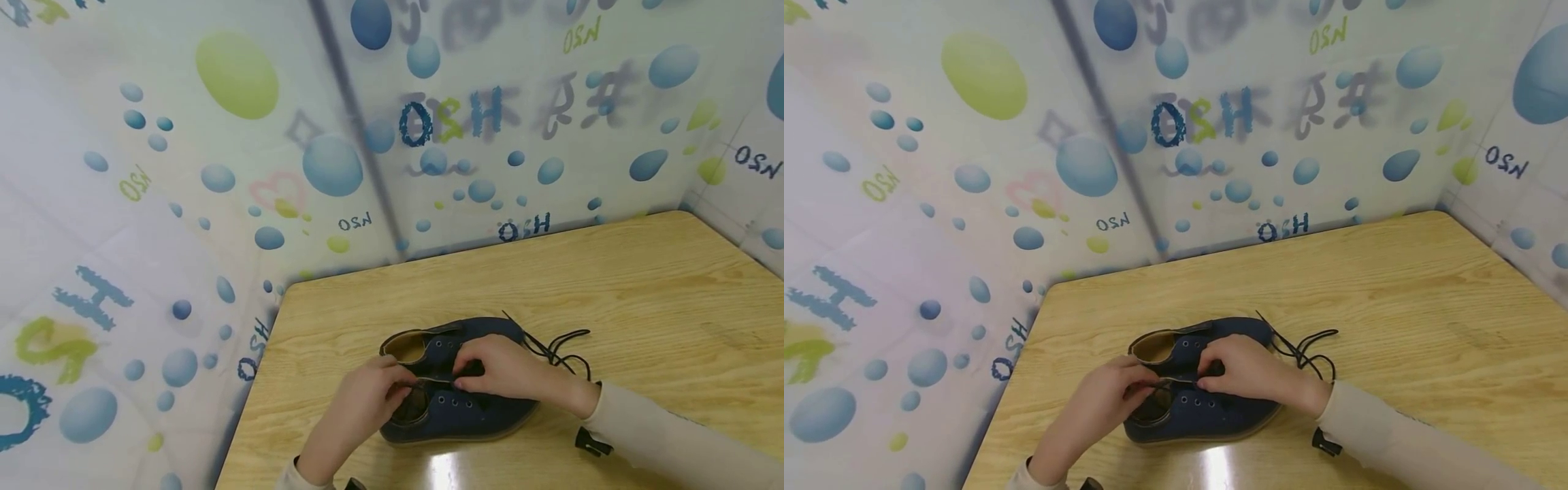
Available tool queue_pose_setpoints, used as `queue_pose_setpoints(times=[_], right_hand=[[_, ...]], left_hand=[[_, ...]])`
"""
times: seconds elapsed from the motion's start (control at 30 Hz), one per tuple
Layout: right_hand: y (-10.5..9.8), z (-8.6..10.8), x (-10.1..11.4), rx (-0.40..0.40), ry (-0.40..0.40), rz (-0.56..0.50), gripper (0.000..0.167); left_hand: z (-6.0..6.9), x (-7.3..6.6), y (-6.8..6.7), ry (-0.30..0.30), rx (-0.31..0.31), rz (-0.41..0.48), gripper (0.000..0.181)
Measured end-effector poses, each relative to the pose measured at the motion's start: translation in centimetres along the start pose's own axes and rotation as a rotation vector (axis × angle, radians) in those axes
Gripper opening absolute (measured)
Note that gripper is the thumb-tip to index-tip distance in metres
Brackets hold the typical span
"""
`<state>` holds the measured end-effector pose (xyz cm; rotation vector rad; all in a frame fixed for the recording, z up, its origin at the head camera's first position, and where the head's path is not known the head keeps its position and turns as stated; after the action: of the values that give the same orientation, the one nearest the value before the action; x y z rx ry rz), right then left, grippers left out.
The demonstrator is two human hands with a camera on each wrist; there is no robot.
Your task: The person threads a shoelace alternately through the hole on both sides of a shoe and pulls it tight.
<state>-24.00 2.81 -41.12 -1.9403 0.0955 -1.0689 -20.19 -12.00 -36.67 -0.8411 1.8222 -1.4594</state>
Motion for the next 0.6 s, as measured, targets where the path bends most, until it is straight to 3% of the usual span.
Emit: queue_pose_setpoints(times=[0.17,0.3,0.37,0.47,0.6], right_hand=[[0.1,0.0,-0.1,0.0,0.001,-0.003,0.007],[0.0,0.0,0.0,0.006,0.004,-0.011,0.007],[0.0,0.0,-0.1,0.008,0.008,-0.013,0.007],[-0.1,0.1,0.0,0.008,0.011,-0.013,0.006],[-0.2,0.1,0.1,0.003,0.009,-0.006,0.006]], left_hand=[[0.3,-1.4,-0.6,0.143,-0.068,-0.031,0.019],[0.4,-2.6,-0.3,0.257,-0.018,-0.056,0.028],[0.4,-2.7,0.1,0.26,0.029,-0.091,0.031],[0.2,-2.1,0.8,0.214,0.11,-0.121,0.03],[0.2,-1.1,1.3,0.151,0.162,-0.135,0.026]])
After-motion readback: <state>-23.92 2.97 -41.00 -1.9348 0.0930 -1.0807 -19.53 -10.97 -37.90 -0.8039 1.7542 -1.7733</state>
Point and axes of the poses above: each hand's wrist, its own z-axis away from the middle knuckle, its own y-axis out of the palm, x = y × z, the point moved 9 cm from there along -z, towards the middle knuckle, and after that the axes turned 5 degrees about -z, right-handed, at the moved point
